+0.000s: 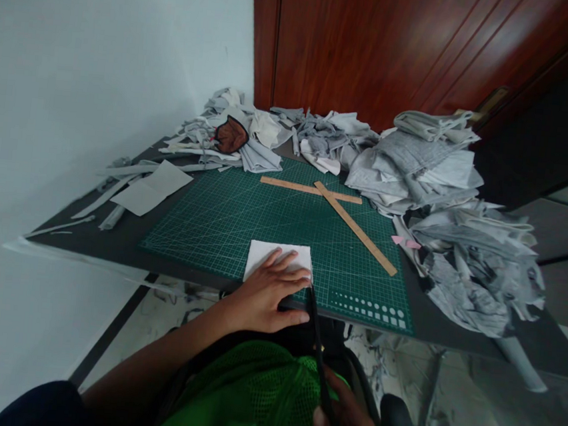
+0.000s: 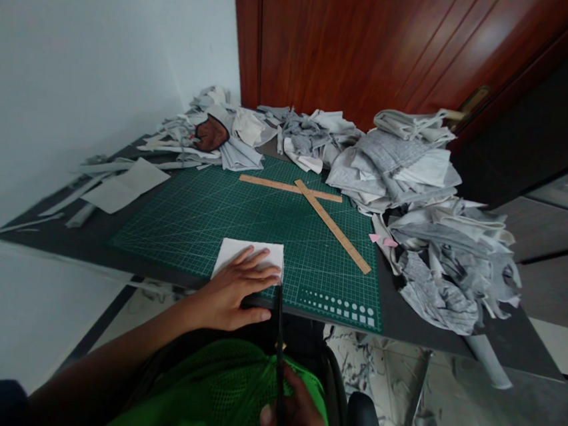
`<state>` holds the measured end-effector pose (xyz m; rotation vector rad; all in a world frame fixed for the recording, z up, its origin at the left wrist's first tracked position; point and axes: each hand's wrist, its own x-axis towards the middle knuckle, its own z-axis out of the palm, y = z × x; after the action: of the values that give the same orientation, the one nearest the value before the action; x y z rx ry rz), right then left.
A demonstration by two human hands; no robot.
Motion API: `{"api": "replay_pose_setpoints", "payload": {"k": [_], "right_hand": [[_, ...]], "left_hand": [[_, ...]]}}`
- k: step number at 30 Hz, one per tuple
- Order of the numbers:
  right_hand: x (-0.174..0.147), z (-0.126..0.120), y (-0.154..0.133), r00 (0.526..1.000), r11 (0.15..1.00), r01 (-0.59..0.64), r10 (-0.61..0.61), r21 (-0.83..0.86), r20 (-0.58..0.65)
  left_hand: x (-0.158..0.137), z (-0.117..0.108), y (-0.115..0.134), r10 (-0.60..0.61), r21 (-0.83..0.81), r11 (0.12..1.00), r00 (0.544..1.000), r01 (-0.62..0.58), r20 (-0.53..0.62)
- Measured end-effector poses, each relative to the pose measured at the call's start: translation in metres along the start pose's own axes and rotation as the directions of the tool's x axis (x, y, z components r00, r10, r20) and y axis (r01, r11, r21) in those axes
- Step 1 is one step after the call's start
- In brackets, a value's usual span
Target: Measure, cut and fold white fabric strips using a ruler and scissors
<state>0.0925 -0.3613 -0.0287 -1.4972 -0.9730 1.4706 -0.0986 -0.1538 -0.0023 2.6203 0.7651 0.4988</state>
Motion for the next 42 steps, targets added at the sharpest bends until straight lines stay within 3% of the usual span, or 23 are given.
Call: {"api": "replay_pose_setpoints", "payload": {"k": [9, 22, 27, 38, 42], "right_hand": [[0.001, 0.008, 0.0, 0.994, 0.991, -0.11, 0.109, 0.079, 0.017], [-0.002, 0.003, -0.002, 0.99, 0.988, -0.139, 0.138, 0.061, 0.015], [-0.001, 0.001, -0.007, 0.996, 0.995, -0.092, 0.092, 0.028, 0.0], [-0.001, 0.004, 0.016, 0.993, 0.988, -0.115, 0.117, 0.103, -0.018], [-0.001, 0.004, 0.009, 0.999, 1.0, -0.029, 0.028, -0.013, -0.038]], "left_hand": [[-0.001, 0.001, -0.001, 0.007, -0.005, 1.0, 1.0, -0.007, 0.002], [-0.002, 0.002, -0.002, 0.013, -0.022, 1.0, 1.0, -0.013, 0.001], [-0.002, 0.003, -0.003, 0.013, -0.024, 1.0, 1.0, -0.013, -0.002], [-0.002, 0.003, -0.003, 0.024, -0.035, 0.999, 1.0, -0.025, -0.017], [-0.002, 0.002, -0.003, 0.021, -0.047, 0.999, 1.0, -0.022, -0.005]]}}
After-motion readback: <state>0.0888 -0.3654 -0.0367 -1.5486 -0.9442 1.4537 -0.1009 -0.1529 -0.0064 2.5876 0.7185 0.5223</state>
